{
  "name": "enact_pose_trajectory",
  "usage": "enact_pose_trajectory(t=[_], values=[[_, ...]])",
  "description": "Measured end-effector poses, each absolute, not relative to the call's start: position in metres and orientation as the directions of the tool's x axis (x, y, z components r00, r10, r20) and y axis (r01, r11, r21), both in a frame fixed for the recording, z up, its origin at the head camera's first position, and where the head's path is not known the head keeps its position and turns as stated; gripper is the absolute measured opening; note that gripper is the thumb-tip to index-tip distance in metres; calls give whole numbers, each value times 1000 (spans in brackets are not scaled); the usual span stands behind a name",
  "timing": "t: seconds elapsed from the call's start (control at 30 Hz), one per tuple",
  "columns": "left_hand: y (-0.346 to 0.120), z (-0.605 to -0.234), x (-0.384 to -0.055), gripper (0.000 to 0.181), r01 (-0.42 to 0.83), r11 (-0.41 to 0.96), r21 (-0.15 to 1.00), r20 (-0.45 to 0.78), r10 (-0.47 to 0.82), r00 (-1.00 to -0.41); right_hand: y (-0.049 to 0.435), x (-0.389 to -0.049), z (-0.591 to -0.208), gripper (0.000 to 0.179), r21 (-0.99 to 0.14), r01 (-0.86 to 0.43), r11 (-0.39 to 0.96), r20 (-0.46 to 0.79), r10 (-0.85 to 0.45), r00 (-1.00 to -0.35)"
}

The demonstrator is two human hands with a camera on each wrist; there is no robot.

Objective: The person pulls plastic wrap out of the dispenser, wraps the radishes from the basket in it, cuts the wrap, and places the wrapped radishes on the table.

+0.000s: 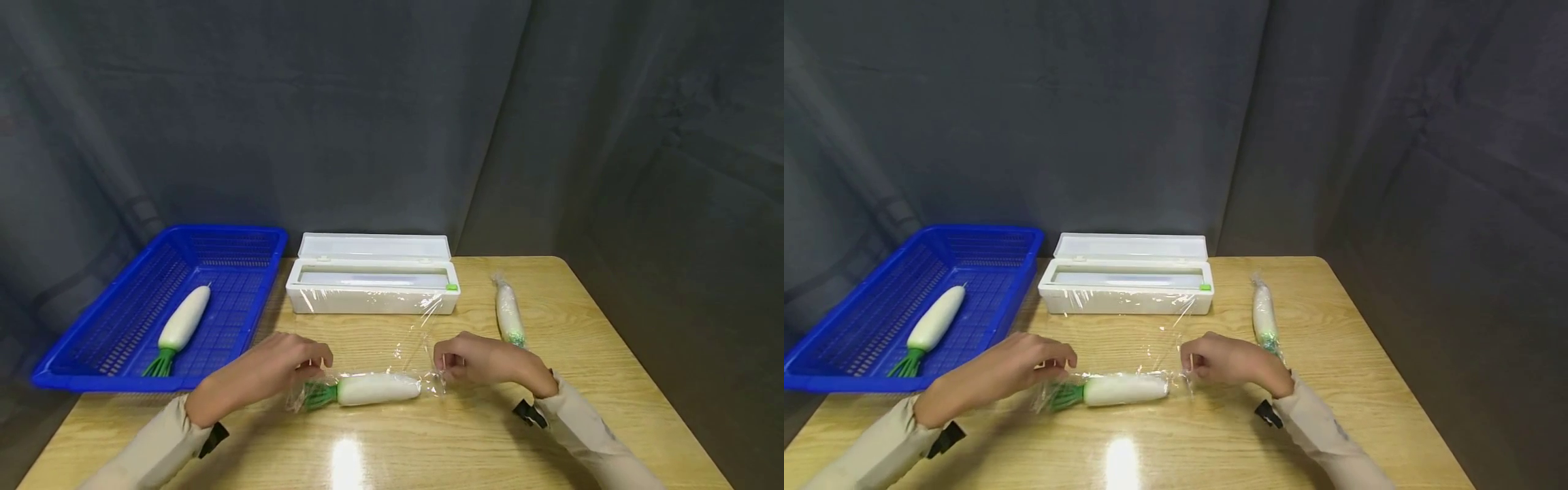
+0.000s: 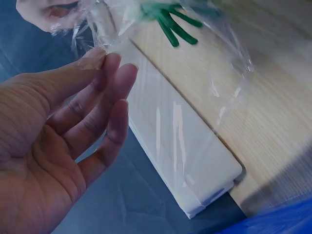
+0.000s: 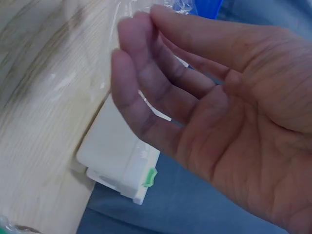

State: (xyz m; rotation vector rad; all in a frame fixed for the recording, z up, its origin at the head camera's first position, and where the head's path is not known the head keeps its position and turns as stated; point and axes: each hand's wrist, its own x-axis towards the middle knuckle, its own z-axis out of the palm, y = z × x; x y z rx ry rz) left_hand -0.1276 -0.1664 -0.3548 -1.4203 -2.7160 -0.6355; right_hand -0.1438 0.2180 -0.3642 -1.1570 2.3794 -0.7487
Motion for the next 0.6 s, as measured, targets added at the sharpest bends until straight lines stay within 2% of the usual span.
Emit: enact_pose_trajectory(t=[0.2,0.43,0.6], values=[[-168,-361,-142,16,806,486,339,229,788,-572,221,-155,-375,20,-668,-537,515,-89,-772,-629],[-164,-372,-149,28,798,517,310,186,790,-584,217,-160,-391,16,-647,-536,542,-91,-753,-652],[-159,-381,-147,29,797,543,264,161,790,-591,212,-158,-398,20,-591,-552,588,-104,-734,-671]])
